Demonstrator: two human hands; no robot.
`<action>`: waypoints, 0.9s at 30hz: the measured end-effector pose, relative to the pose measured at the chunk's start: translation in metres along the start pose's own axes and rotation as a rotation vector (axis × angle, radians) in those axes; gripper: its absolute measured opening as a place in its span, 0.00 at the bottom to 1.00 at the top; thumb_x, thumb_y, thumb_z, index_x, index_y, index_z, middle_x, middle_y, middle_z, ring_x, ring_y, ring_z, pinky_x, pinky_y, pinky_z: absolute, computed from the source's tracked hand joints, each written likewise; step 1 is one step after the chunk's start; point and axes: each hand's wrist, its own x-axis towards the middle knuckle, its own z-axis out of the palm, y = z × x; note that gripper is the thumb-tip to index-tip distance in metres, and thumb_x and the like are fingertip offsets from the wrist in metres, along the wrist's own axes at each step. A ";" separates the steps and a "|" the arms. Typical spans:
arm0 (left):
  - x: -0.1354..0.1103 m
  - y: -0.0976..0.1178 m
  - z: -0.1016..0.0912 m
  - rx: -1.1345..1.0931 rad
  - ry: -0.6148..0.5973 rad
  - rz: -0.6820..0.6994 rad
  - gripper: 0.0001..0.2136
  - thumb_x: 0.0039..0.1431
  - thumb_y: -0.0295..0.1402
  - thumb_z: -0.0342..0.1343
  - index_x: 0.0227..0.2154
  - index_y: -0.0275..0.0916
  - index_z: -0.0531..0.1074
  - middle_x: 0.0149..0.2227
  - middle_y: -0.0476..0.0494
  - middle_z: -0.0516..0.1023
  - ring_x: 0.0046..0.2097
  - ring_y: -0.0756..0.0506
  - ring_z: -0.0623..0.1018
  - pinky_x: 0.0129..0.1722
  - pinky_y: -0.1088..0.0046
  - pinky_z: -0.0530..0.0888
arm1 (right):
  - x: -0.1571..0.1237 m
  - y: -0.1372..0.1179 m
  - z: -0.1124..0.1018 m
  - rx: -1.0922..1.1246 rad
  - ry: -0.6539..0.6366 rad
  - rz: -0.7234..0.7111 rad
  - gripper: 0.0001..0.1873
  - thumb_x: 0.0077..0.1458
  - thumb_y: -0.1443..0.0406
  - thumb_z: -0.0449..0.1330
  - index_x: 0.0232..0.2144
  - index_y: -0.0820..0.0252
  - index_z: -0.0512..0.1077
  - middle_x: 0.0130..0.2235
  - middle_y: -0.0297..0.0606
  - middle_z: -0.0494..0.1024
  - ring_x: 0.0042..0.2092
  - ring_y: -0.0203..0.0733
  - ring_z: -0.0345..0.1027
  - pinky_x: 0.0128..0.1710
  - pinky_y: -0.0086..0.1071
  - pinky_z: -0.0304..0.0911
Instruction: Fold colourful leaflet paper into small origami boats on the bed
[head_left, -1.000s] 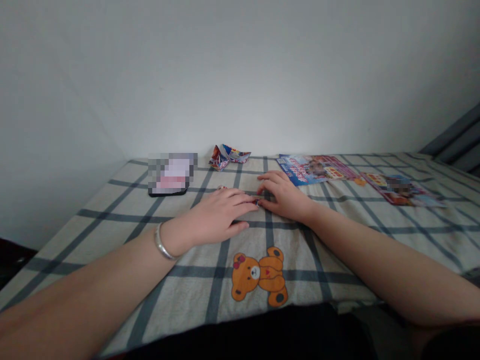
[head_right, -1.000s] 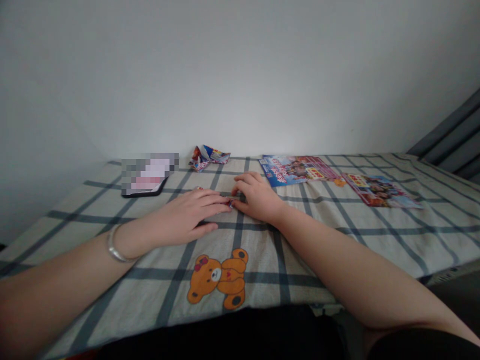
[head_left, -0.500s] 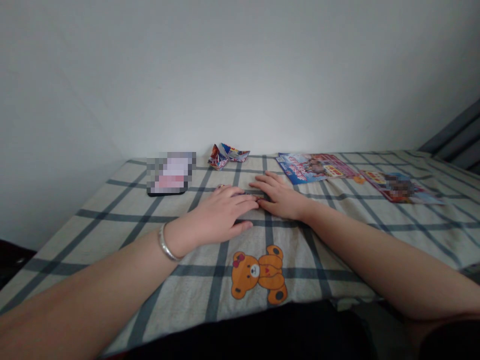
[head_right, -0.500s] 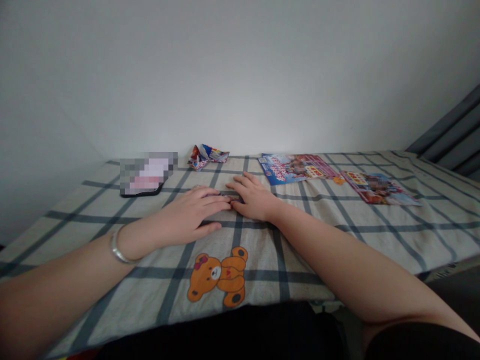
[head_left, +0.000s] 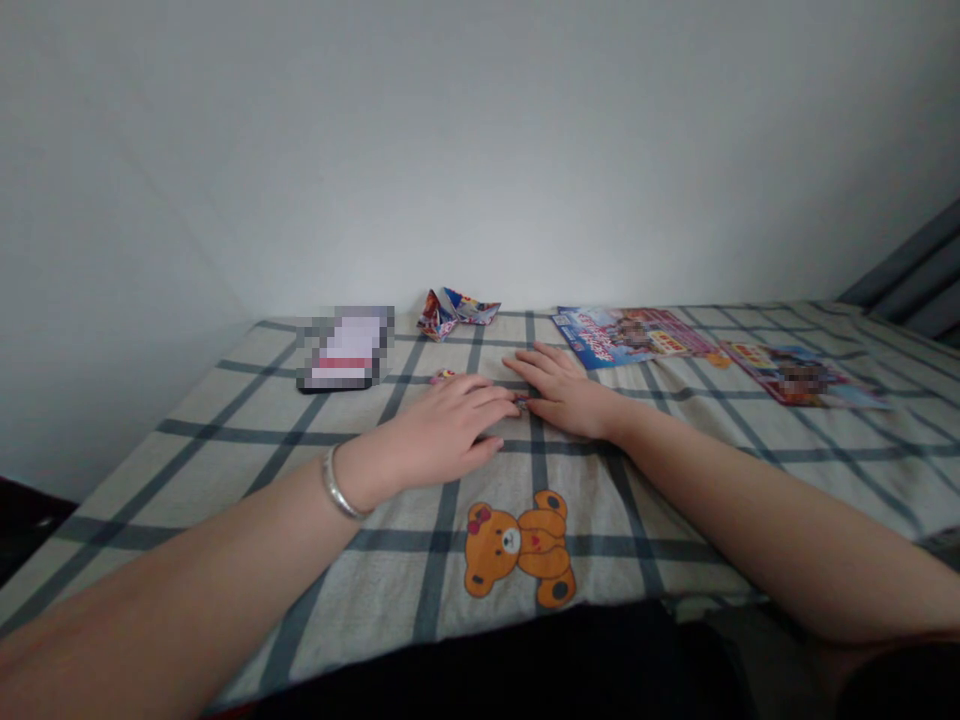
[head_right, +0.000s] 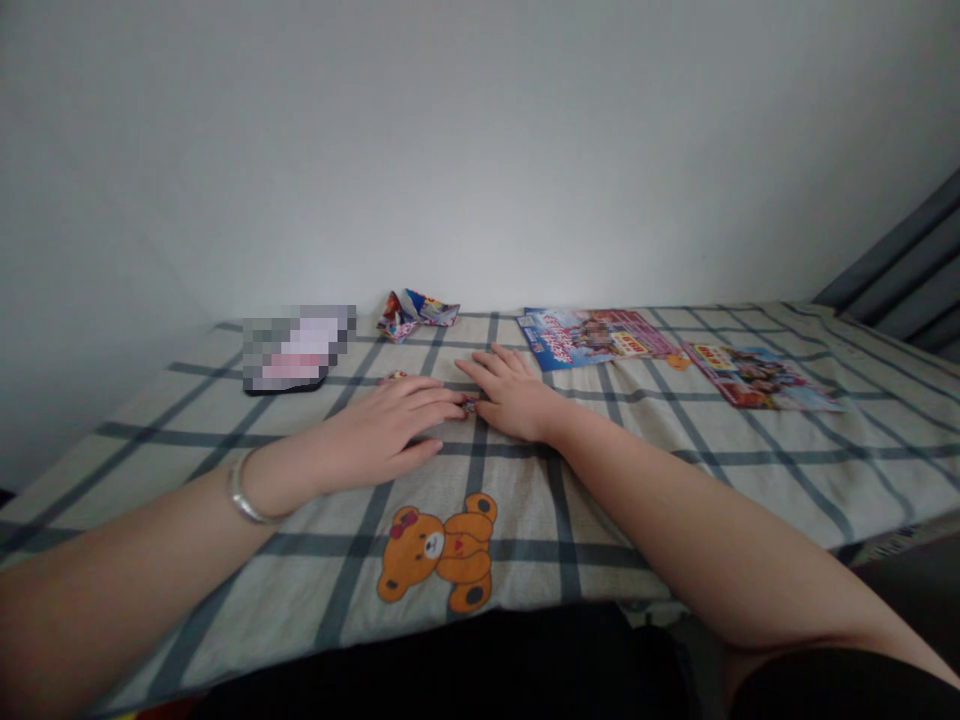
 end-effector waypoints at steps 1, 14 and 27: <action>0.000 0.000 0.000 -0.005 -0.004 -0.002 0.18 0.63 0.35 0.50 0.54 0.39 0.67 0.60 0.42 0.68 0.61 0.38 0.63 0.60 0.55 0.60 | 0.000 0.000 -0.001 0.001 -0.012 0.009 0.33 0.60 0.63 0.51 0.67 0.58 0.51 0.68 0.45 0.53 0.70 0.56 0.36 0.66 0.56 0.38; -0.005 -0.017 -0.005 -0.087 -0.015 0.065 0.19 0.57 0.23 0.48 0.49 0.42 0.71 0.60 0.47 0.69 0.63 0.44 0.64 0.63 0.61 0.59 | 0.000 0.002 -0.008 0.024 -0.080 0.015 0.34 0.56 0.70 0.49 0.66 0.61 0.55 0.69 0.46 0.51 0.69 0.56 0.37 0.67 0.54 0.39; -0.006 -0.023 -0.002 -0.005 -0.005 0.041 0.16 0.68 0.40 0.46 0.54 0.48 0.70 0.61 0.45 0.67 0.60 0.40 0.66 0.59 0.57 0.63 | 0.001 0.003 -0.005 0.040 0.083 -0.065 0.33 0.50 0.74 0.49 0.60 0.67 0.63 0.63 0.50 0.63 0.65 0.50 0.52 0.65 0.47 0.48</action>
